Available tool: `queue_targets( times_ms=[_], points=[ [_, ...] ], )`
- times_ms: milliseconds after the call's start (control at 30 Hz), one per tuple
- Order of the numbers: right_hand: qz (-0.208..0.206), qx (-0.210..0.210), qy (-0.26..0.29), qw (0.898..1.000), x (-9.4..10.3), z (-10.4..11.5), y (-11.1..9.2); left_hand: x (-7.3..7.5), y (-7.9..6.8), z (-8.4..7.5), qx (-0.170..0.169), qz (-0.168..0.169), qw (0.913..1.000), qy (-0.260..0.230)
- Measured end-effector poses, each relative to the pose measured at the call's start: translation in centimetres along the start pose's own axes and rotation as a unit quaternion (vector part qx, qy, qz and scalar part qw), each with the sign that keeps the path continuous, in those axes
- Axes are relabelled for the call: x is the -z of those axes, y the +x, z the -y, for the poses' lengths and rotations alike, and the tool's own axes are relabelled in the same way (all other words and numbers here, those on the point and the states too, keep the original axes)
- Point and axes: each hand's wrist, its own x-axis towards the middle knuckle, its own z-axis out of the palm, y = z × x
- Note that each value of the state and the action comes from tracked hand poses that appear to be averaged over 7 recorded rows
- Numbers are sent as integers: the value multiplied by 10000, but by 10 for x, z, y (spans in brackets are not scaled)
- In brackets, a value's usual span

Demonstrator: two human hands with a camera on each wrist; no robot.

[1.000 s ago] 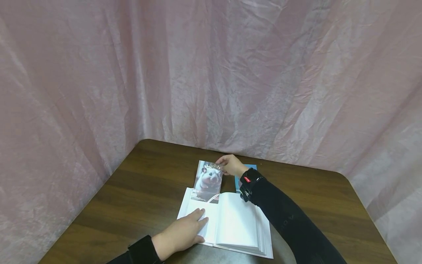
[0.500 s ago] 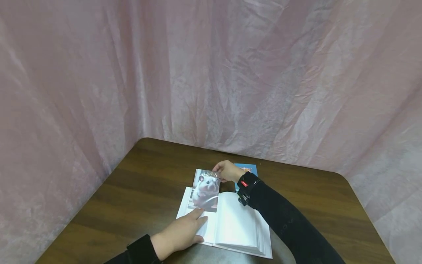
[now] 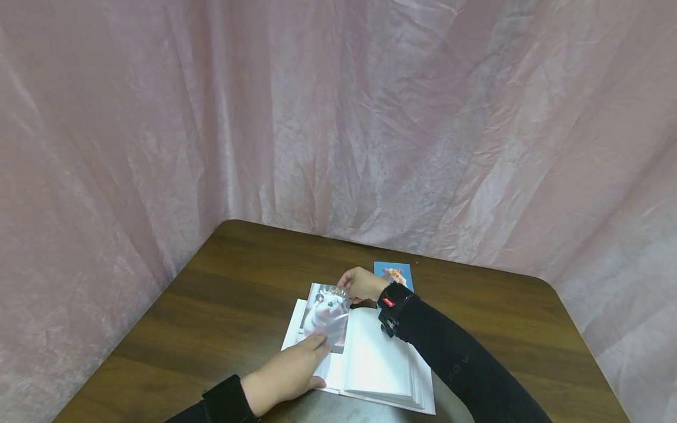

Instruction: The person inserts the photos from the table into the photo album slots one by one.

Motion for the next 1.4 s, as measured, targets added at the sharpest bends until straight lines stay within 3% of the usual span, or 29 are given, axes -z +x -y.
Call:
queue_targets(
  times_ms=[200,300,400,500,667,1067,1400],
  points=[
    [206,147,-202,9995,-5,-5,0,-1,-1,0,64,71,10000,-16],
    [149,388,-657,9970,-5,-5,2,0,-1,-1,46,44,10000,3],
    [-124,813,-1431,9863,-5,-5,5,1,0,-1,22,14,10000,16],
    [-493,1241,-2063,9693,-7,-5,9,2,0,-2,18,17,10000,20],
    [-654,1521,-2342,9580,-13,-2,16,2,1,-3,41,22,10000,48],
    [-556,1174,-2257,9655,-20,14,16,1,3,-4,46,-33,9999,122],
    [-105,1238,-2246,9665,-26,19,15,0,3,-3,7,-135,9997,207]
  ],
)
